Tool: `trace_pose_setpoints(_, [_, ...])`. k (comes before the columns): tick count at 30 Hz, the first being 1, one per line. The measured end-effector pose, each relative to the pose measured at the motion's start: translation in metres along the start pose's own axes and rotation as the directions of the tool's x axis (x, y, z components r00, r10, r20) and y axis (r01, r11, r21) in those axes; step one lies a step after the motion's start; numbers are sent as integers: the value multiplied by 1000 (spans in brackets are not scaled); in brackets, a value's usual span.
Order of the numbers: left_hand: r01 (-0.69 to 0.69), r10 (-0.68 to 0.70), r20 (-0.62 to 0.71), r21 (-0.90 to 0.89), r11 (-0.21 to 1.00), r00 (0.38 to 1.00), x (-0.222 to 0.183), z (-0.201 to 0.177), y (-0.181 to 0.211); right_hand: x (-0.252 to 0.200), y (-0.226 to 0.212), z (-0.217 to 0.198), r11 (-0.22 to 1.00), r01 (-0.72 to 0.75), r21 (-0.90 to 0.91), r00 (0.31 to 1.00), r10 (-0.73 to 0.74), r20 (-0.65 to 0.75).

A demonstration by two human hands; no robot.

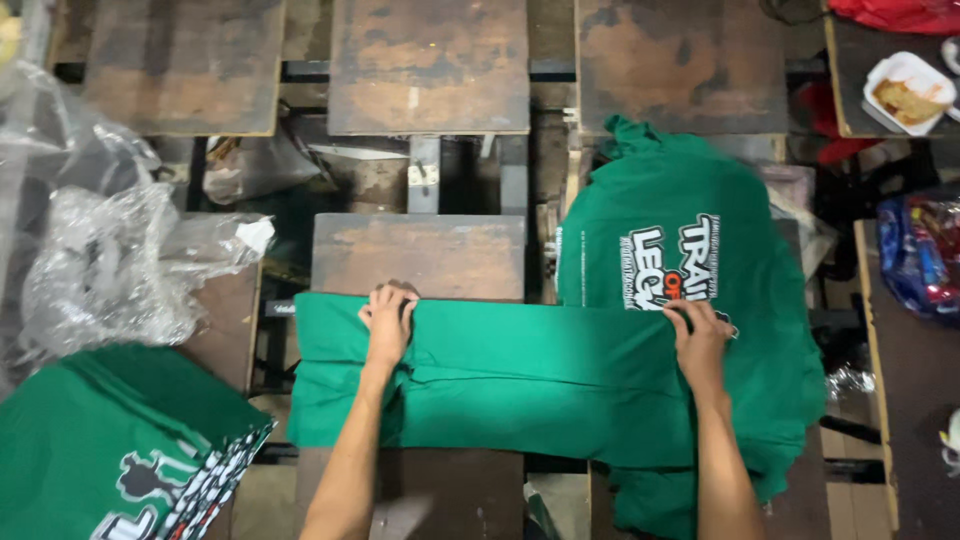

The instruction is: The person folds green t-shirts by hand on a workbench, smoothing them and stacking them on top of each other.

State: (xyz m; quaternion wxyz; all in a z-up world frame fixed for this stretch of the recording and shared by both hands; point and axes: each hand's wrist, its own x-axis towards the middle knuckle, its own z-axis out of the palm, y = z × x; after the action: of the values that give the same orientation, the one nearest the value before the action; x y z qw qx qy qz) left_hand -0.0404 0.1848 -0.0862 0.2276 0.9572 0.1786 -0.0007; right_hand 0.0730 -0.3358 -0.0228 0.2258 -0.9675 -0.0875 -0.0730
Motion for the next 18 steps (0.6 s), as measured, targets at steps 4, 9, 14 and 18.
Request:
trace_pose_setpoints(4, [66, -75, -104, -89, 994, 992, -17, -37, 18, -18, -25, 11, 966, 9, -258, 985, -53, -163])
trace_pose_setpoints(9, [195, -239, -258, -185, 963, 936, -63, -69, -3, -68, -145, 25, 993, 115, -16, 971, -116, -207])
trace_pose_setpoints(14, [382, -416, -420, -167, 909, 807, -82, -52, -88, -135, -271, 67, 899, 271, 344, 957, -289, -1])
trace_pose_setpoints(18, [486, -522, -282, -192, 853, 805, -90, -44, -138, -172, -343, 114, 789, 60, 611, 882, -328, 337])
